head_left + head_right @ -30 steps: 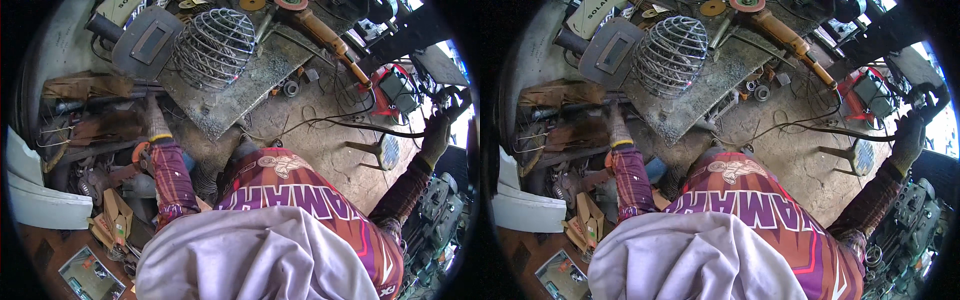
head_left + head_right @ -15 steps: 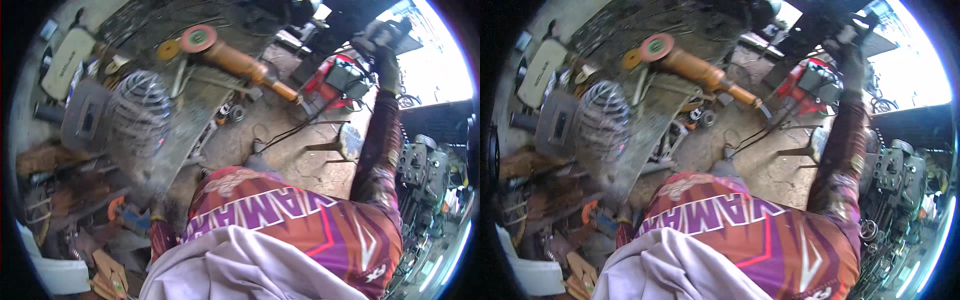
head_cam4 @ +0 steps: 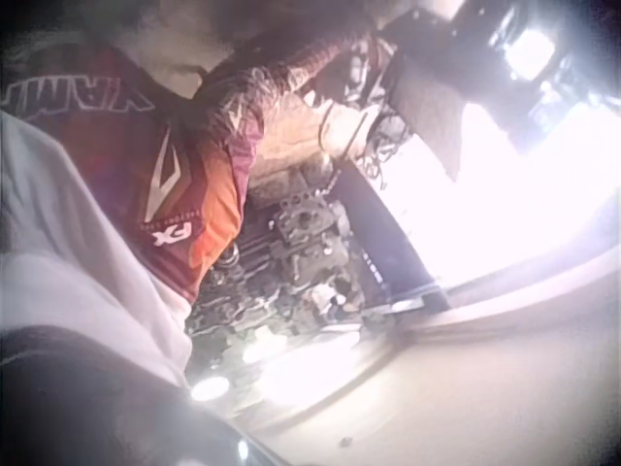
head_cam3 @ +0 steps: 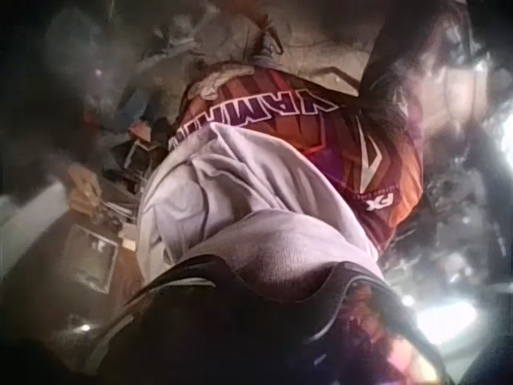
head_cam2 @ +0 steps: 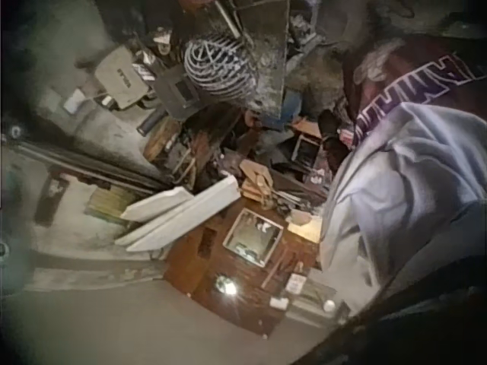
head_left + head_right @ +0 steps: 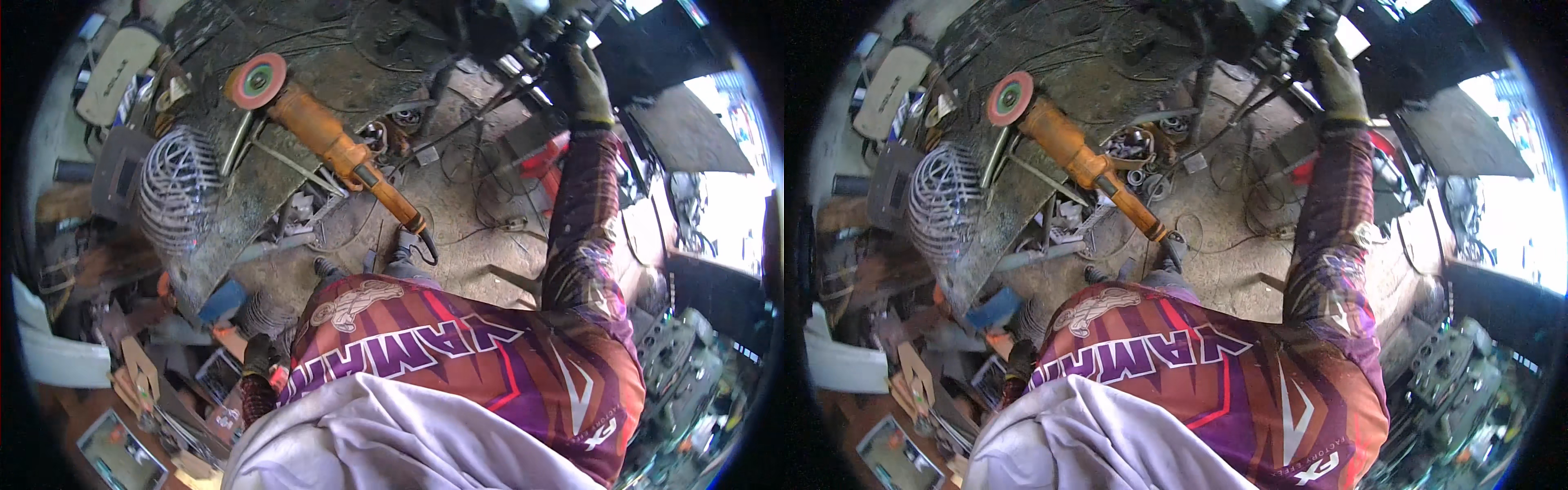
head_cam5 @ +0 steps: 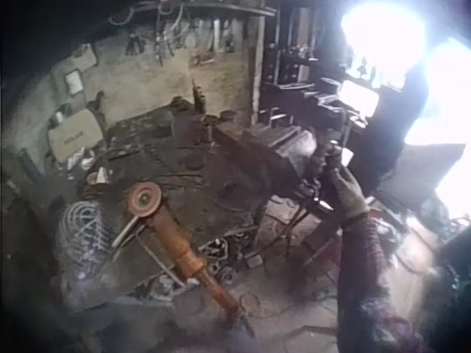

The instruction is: The person adjusts a welding machine, uses a welding tool while holding a protective mask to join metal wires on a spherical cage, and then strikes the metal with a hammer.

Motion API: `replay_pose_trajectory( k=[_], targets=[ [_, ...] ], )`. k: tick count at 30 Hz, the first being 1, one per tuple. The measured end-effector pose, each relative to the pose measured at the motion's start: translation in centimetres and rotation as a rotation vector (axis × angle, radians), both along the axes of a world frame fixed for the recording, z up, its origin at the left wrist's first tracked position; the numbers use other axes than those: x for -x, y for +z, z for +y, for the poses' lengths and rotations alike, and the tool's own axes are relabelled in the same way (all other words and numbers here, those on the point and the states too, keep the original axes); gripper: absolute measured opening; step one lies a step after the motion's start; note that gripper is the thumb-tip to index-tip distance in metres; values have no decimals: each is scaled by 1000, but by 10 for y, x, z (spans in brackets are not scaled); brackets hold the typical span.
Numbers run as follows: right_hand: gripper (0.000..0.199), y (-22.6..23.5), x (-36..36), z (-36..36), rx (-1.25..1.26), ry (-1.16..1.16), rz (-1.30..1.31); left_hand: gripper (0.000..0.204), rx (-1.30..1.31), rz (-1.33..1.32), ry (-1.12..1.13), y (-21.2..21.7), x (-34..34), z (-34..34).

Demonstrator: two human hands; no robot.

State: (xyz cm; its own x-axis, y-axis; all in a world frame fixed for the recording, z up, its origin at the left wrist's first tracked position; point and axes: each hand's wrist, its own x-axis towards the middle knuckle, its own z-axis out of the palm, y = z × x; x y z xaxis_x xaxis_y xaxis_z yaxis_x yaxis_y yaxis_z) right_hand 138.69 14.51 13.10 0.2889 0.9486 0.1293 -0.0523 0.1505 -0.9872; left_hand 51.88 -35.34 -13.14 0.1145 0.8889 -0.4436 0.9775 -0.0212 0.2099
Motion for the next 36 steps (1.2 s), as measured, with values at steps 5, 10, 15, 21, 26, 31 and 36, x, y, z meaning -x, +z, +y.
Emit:
replay_pose_trajectory(
  k=[5, 10, 15, 21, 26, 31, 36],
  targets=[
    [44, -17, -31, 9, -171, 94, -729, 46, -30, 159, 41, 28, -39, -6],
    [45, -50, -78, 26, -168, 343, -788, 37, 71, -1, 311, 68, -88, 34],
    [50, -43, -60, 29, -111, 356, -1344, 33, -431, -524, 1071, 154, -103, 86],
    [45, -46, -46, -6, -78, 123, -819, 34, -795, -838, 1349, 272, -125, 198],
    [35, -45, 20, -85, 92, -356, -610, 48, -798, -1146, 1257, 269, -36, 263],
    [39, -42, 93, -170, 127, -591, -55, 50, -490, -1225, 1290, 283, -55, 348],
    [39, -44, 159, -240, 6, -588, 129, 48, -278, -1747, 1182, 269, -58, 378]
  ],
)
